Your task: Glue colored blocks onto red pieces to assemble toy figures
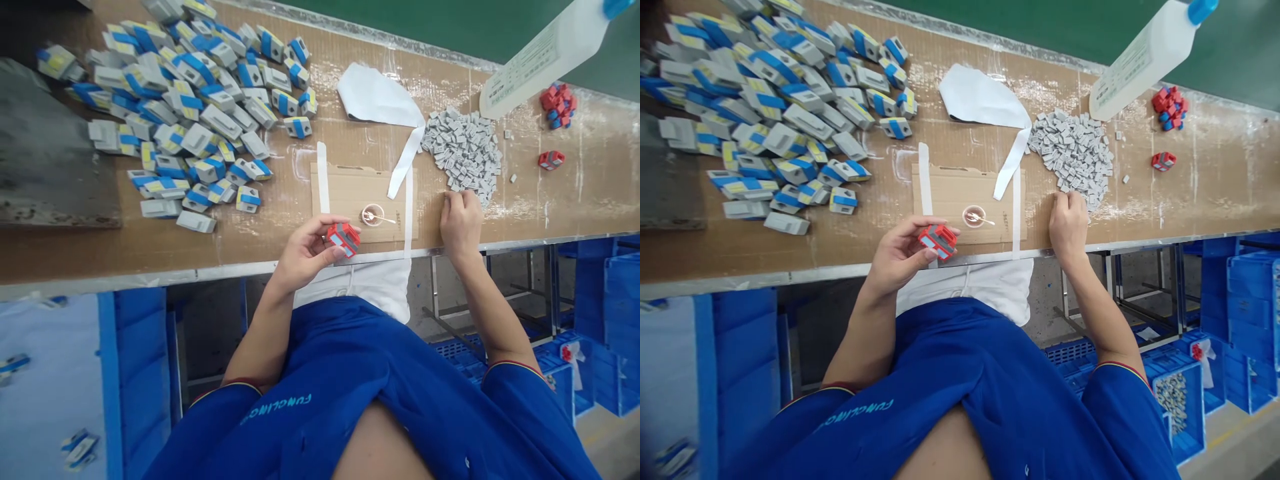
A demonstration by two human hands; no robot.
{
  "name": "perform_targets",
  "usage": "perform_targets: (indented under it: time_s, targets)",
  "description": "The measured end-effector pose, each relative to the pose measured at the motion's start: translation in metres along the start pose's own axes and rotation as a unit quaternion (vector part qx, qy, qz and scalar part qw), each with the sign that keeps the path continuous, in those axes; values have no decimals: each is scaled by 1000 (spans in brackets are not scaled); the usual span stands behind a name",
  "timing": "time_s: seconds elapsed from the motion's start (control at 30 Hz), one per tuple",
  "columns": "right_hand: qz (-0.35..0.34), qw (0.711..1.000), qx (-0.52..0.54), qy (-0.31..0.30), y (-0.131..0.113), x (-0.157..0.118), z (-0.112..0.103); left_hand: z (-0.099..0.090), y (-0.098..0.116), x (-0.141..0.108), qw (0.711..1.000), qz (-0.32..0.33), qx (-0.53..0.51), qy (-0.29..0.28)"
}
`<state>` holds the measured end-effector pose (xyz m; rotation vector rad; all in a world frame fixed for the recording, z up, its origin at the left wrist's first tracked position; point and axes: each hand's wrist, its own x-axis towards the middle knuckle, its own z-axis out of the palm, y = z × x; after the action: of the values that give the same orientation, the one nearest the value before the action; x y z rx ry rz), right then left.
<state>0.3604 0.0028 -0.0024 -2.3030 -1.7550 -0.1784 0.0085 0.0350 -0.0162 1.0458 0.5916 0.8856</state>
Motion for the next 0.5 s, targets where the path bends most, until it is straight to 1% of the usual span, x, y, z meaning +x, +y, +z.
perform_targets:
  time_s: [0.07,0.13,0.2,0.27,0.33,0.4,0.5]
  targets:
    - [-1,998,54,13,0,-2,-11,0,0,0,1000,0,1,-6]
    - [6,988,150,22,-10,-13,-28,0,-1,1,1000,1,0,-13]
    - [18,961,275,8,-32,-31,-44,0,-3,1,1000,0,-4,-20]
    - [41,917,396,-21,-61,-52,-55,0,-5,1,1000,-2,-8,-29]
    - [79,877,472,-35,-92,-69,-57,1,-5,2,999,-4,-11,-36]
    - [100,848,519,-38,-117,-77,-54,2,-5,2,999,-4,-15,-38]
    - [83,817,566,-65,-140,-76,-45,4,-2,2,999,-6,-18,-41]
